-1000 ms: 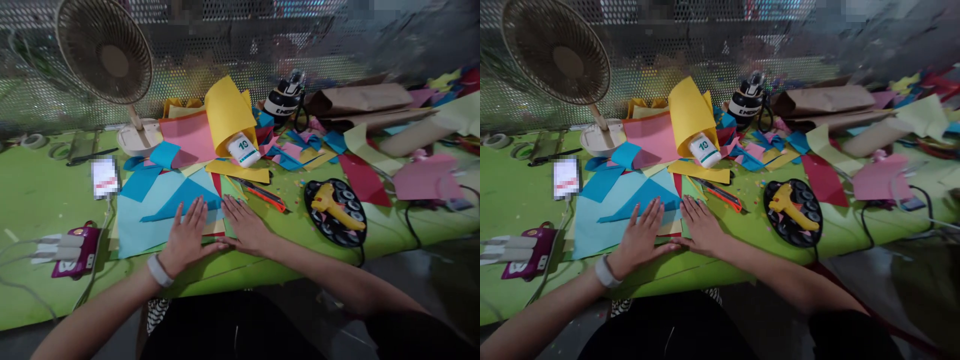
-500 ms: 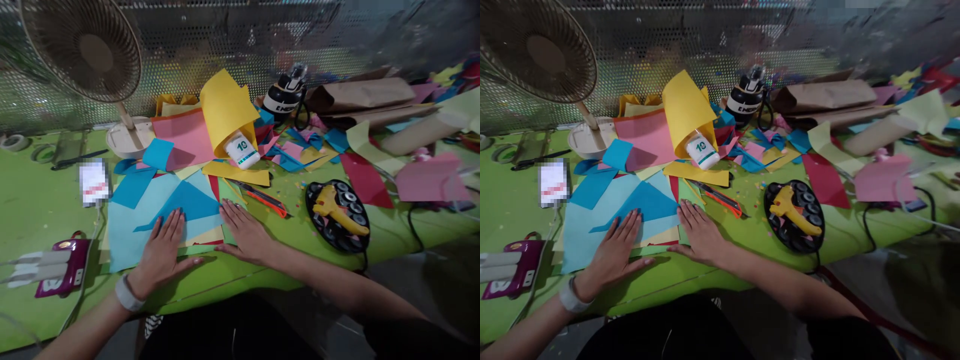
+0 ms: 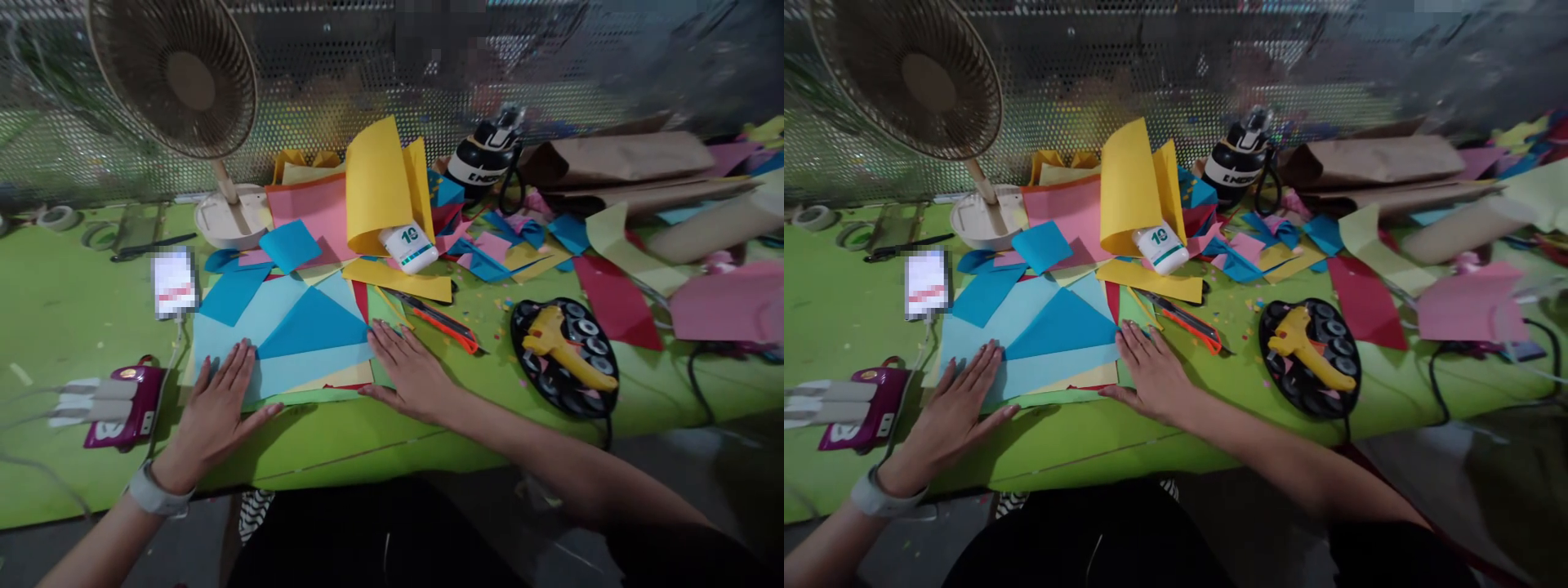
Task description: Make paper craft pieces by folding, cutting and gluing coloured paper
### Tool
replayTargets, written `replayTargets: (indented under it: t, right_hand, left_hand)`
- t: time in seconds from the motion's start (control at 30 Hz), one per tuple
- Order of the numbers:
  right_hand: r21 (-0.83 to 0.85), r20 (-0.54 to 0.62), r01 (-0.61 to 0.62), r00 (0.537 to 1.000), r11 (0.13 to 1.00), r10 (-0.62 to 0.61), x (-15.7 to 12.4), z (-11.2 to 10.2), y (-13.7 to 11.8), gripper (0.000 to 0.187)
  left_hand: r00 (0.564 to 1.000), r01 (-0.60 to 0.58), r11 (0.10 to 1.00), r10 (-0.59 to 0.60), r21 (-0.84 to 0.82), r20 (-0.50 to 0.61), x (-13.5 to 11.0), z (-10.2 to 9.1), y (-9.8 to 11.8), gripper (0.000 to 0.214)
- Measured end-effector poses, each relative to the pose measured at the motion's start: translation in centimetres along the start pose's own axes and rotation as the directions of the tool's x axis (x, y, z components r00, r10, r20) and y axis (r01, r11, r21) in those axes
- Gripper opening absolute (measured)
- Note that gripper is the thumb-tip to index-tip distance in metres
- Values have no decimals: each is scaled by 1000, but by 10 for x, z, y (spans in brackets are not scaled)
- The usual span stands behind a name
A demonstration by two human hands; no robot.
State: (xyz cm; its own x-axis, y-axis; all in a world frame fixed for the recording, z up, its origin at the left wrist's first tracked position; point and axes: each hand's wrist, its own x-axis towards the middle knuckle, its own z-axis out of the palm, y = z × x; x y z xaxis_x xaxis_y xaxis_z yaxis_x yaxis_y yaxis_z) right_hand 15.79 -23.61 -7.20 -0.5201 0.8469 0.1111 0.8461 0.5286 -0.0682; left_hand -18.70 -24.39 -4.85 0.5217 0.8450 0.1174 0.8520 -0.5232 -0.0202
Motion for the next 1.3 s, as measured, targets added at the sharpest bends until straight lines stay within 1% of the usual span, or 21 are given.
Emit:
replayTargets:
  t: [0.1, 0.2, 0.3, 0.37, 0.43, 0.47, 0.5, 0.53, 0.6, 0.67, 0.77, 0.83, 0.87, 0.9, 0.97, 1.0, 1.03, 1.1, 1.17, 1.23, 1.3]
  right_hand:
    - [5, -34, 9, 999, 1000, -9, 7, -9, 4, 65]
    - [34, -73, 10, 997, 999, -7, 20, -20, 9, 43]
    - [112, -38, 10, 999, 994, -6, 32, -27, 14, 22]
    - [185, -4, 0, 1000, 983, 1, 37, -30, 16, 15]
    - [277, 28, -19, 1000, 961, 12, 38, -34, 14, 15]
    - [342, 45, -34, 999, 939, 20, 38, -36, 12, 15]
    - [422, 63, -55, 998, 905, 31, 37, -39, 9, 15]
    - [509, 86, -83, 995, 857, 46, 35, -42, 5, 15]
    - [653, 127, -143, 989, 744, 79, 32, -48, -6, 15]
    - [721, 139, -162, 986, 673, 89, 29, -52, -19, 14]
    - [745, 102, -96, 994, 660, 30, 26, -53, -36, 15]
    - [742, 45, -13, 999, 670, -30, 26, -51, -40, 19]
    - [728, -4, 39, 999, 685, -52, 26, -50, -39, 21]
    - [693, -71, 102, 995, 713, -73, 26, -49, -36, 21]
    - [545, -220, 236, 966, 805, -134, 28, -46, -27, 24]
    - [437, -271, 304, 942, 847, -198, 28, -45, -23, 30]
    - [325, -287, 372, 915, 869, -284, 29, -43, -18, 39]
    - [153, -245, 505, 852, 849, -463, 32, -40, -14, 57]
    - [74, -194, 600, 792, 796, -579, 35, -36, -14, 64]
    - [44, -182, 648, 753, 760, -632, 39, -30, -16, 60]
    - [48, -167, 676, 731, 735, -662, 43, -24, -17, 53]
  left_hand:
    - [1000, 11, 1000, -11, 3, -3, 5, -6, -2, 84]
    - [996, 55, 998, -57, -23, -72, 14, -15, 4, 82]
    - [984, 80, 990, -97, -113, -149, 22, -22, 15, 73]
    - [975, 97, 975, -134, -201, -179, 25, -26, 21, 65]
    - [962, 140, 938, -205, -318, -180, 27, -30, 26, 53]
    - [959, 173, 900, -246, -400, -139, 27, -31, 29, 47]
    - [956, 218, 842, -287, -494, -66, 28, -33, 31, 43]
    - [949, 272, 760, -315, -591, 31, 29, -34, 34, 42]
    - [910, 392, 535, -343, -748, 232, 32, -34, 38, 43]
    - [858, 473, 294, -366, -830, 360, 37, -33, 44, 44]
    - [794, 488, -20, -405, -872, 454, 46, -31, 51, 40]
    - [776, 473, -195, -369, -859, 511, 53, -31, 53, 40]
    - [775, 466, -264, -339, -845, 533, 56, -32, 53, 39]
    - [775, 461, -311, -315, -831, 548, 59, -34, 53, 38]
    - [776, 444, -354, -306, -823, 551, 65, -36, 50, 38]
    - [777, 434, -360, -314, -826, 545, 69, -37, 48, 39]
    - [780, 424, -360, -321, -831, 537, 72, -36, 46, 39]
    - [785, 417, -355, -323, -837, 528, 79, -34, 44, 40]
    - [787, 418, -348, -322, -839, 526, 85, -29, 43, 41]
    - [790, 417, -344, -320, -841, 523, 91, -23, 45, 42]
    - [795, 411, -346, -317, -843, 517, 95, -18, 46, 44]
